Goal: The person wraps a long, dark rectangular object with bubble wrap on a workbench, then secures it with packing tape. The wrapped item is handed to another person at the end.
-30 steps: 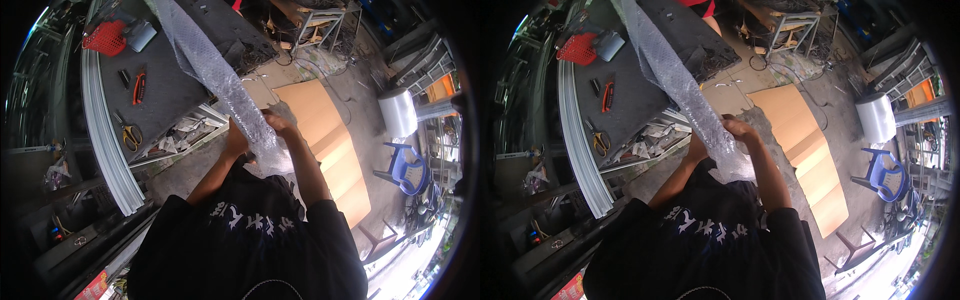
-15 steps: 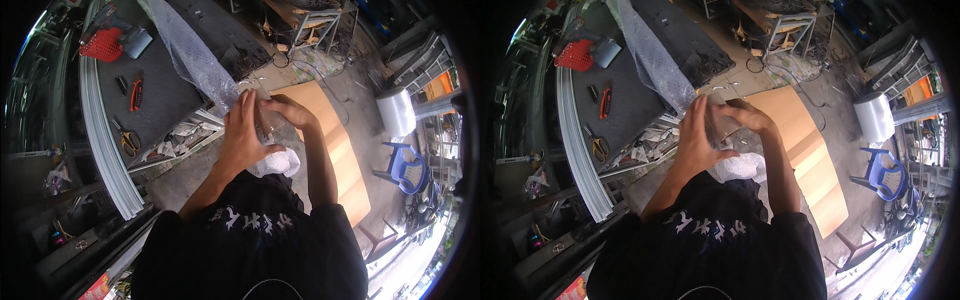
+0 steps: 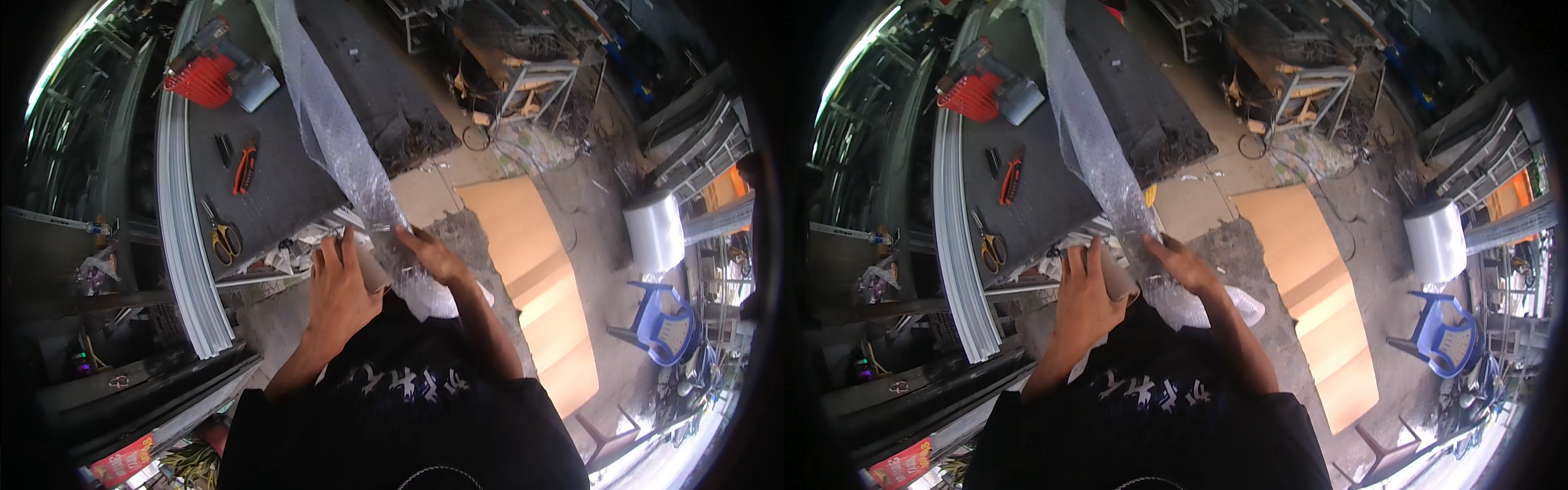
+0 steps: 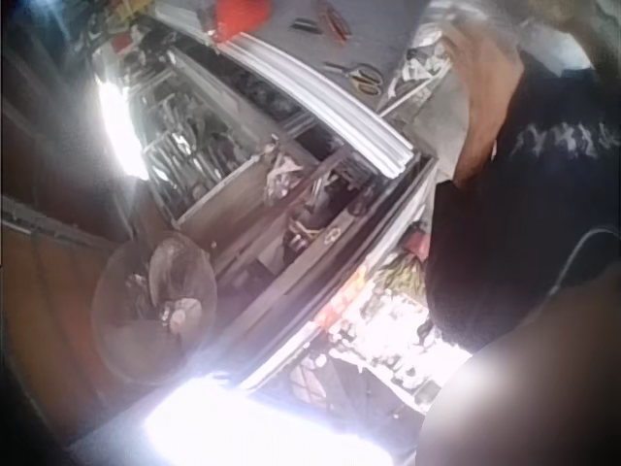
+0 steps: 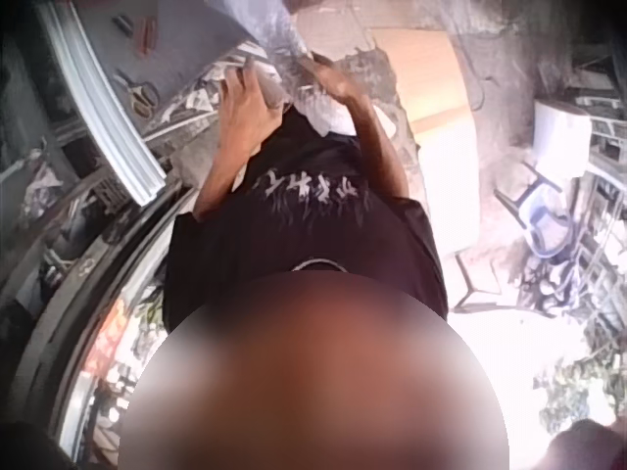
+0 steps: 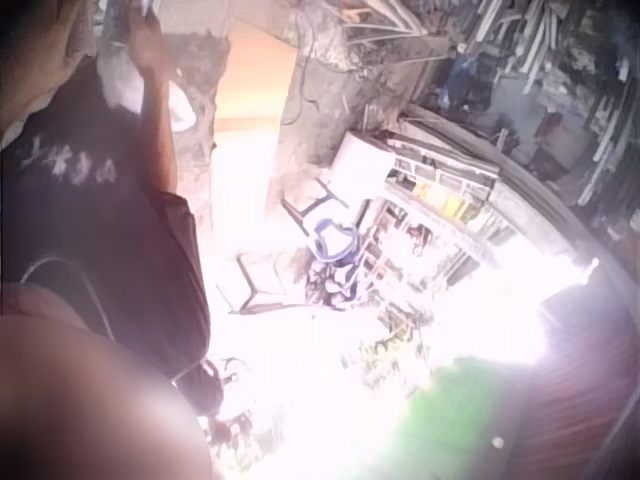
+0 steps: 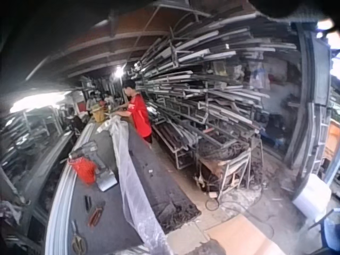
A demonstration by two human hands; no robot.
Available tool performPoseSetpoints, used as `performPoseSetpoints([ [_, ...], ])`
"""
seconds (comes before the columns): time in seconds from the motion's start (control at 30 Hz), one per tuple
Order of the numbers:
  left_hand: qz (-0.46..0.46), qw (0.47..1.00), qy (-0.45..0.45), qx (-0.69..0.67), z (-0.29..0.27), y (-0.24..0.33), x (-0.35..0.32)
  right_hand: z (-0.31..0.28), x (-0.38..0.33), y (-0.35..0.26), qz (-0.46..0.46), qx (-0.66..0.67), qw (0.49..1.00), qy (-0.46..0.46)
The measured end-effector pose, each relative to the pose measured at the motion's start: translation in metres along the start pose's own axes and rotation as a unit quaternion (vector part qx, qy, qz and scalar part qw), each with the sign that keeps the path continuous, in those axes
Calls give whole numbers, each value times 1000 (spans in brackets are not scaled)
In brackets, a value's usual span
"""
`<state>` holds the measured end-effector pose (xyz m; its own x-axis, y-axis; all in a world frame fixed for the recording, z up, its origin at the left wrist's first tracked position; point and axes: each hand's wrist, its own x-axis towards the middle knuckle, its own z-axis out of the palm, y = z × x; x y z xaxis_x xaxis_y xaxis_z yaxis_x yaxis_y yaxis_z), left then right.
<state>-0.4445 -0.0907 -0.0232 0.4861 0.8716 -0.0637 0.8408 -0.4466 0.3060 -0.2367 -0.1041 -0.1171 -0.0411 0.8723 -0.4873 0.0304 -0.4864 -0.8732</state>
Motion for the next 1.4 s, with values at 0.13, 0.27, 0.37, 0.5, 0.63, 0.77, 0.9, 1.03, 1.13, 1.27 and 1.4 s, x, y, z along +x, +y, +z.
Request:
performPoseSetpoints([
  [0.13, -50, 994, -51, 82, 58, -10, 15, 0, 13, 14, -1, 32, 999, -40],
  [0.27, -59, 981, -48, 181, 139, -22, 23, 3, 25, 33, -19, 10, 1000, -5],
  [0.37, -30, 974, 6, 224, 218, -64, 23, 8, 28, 37, -13, -4, 1000, -7],
  [0.5, -44, 986, -153, -59, 330, -158, 43, 21, 19, 29, 10, 82, 993, -87],
  [0.63, -32, 956, -274, -103, 376, -235, 34, 27, 12, 18, 3, 7, 1000, 9],
  [0.77, -45, 917, -376, 123, 341, -260, -11, 24, 10, 21, -25, 60, 997, -39],
  [0.9, -250, 810, -491, -198, 254, -262, -19, 22, 17, 31, 13, 49, 994, -94],
  [1.03, -344, 757, -267, -488, 117, -233, -70, 14, 33, 27, -44, -16, 990, -134],
  [1.13, -444, 724, -107, -516, 18, -167, -101, -20, 44, 14, -37, -148, 951, -269],
  [1.27, -421, 706, -38, -568, -33, -13, -55, -100, 26, -8, -208, -152, 937, -237],
  [1.4, -134, 925, 124, -333, 59, 143, 70, -210, 4, -23, -112, 230, 907, -334],
])
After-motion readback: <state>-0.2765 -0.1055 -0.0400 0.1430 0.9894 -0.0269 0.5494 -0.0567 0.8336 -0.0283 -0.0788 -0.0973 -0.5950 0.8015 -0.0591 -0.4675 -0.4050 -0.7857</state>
